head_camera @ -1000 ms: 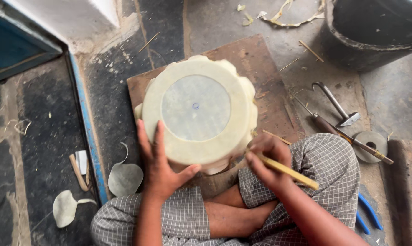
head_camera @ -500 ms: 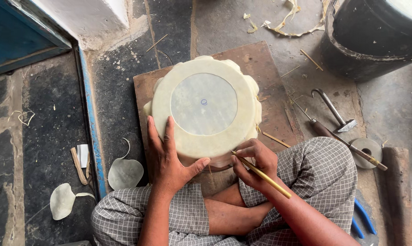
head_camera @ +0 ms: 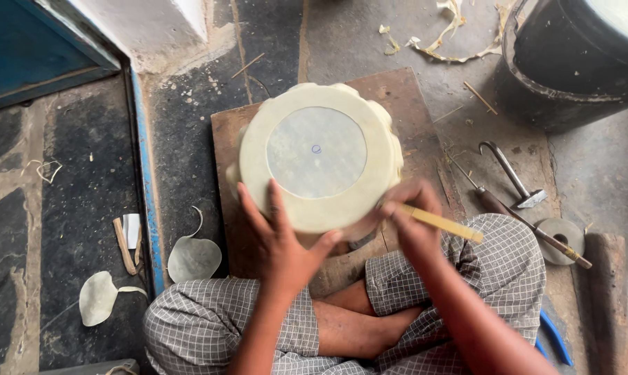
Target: The person is assembling a small drum by wrapping and tying yellow string around a metal pot with a skin head. They use pliers to tighten the string and a wooden stick to adjust the skin's tension.
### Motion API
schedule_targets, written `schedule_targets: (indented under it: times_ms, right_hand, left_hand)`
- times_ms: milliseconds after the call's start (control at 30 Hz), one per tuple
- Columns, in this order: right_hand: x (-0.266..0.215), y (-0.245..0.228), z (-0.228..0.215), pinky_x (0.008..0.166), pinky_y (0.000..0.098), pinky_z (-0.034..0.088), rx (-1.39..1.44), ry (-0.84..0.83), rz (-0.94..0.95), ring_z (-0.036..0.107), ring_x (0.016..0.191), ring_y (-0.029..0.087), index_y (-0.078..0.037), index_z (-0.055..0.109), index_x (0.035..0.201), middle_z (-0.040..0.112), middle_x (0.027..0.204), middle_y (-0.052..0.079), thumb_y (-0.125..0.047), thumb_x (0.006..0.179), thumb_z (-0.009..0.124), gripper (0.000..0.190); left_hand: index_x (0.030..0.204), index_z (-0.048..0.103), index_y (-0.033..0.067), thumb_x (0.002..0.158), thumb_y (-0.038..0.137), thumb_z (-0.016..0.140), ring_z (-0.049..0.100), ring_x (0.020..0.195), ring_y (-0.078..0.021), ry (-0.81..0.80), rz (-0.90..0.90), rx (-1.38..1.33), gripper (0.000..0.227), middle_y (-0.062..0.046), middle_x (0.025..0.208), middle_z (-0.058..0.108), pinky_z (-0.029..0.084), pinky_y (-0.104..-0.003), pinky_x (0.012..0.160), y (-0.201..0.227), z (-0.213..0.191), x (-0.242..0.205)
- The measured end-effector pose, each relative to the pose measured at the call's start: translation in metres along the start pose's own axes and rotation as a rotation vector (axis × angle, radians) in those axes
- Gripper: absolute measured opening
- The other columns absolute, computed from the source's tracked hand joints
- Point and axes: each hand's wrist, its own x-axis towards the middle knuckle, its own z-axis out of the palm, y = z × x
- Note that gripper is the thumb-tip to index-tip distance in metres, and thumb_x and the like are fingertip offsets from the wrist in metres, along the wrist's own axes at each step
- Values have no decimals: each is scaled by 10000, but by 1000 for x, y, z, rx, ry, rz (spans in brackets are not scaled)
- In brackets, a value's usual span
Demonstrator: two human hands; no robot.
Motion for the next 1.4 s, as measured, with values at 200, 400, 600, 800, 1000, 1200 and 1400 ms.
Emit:
schedule_targets:
  times_ms: [200,400,600,800,1000,1200,1400]
  right_hand:
    - [92,9,-43,762,288,513,179,19,58,594,812,139,-40,532,1003,619,913,71,-4,945,644,131]
    - [108,-15,-35,751,279,519,-18,106,-12,611,806,136,-44,533,1041,630,906,66,-19,966,642,135]
    - [10,-24,-8,723,280,576,-91,134,-23,660,791,147,-36,541,1041,662,924,88,-35,950,673,161]
    - [-17,-16,11,778,246,533,-326,-48,-206,642,877,130,0,581,1065,659,1001,99,22,949,705,172]
    - [-10,1,12,696,221,514,-410,-88,-291,639,793,94,-19,571,1027,664,939,95,14,934,717,177]
    - [-13,6,8,664,215,519,-338,-92,-264,632,778,84,-12,563,1037,645,953,100,30,954,698,164]
    - [-10,6,7,649,206,542,-341,-94,-276,648,783,80,-13,558,1024,643,959,110,34,955,691,157]
  left_hand:
    - [1593,78,43,707,485,909,210,1426,-609,-50,-17,16,1293,-379,1578,-59,346,-683,1069,39,4,-44]
    - [1639,173,110,833,659,700,483,1454,-373,-58,-145,-348,1108,-235,1622,354,483,-481,1186,11,-10,-37]
    - [1621,94,44,541,687,831,201,1534,-511,118,291,0,1457,-316,1667,96,245,-601,1227,-31,-8,11]
    - [1667,82,83,633,713,791,172,1605,-501,160,306,-94,1404,-300,1719,76,270,-596,1289,-40,7,7]
    - [1656,95,89,620,743,764,173,1583,-507,127,269,-81,1397,-319,1698,79,276,-603,1259,-43,8,8]
    - [1659,90,97,626,794,714,186,1590,-498,136,265,-6,1394,-302,1704,89,281,-615,1267,-45,8,7]
    - [1659,78,106,615,853,647,184,1583,-502,114,249,28,1404,-315,1695,89,296,-641,1246,-48,10,8]
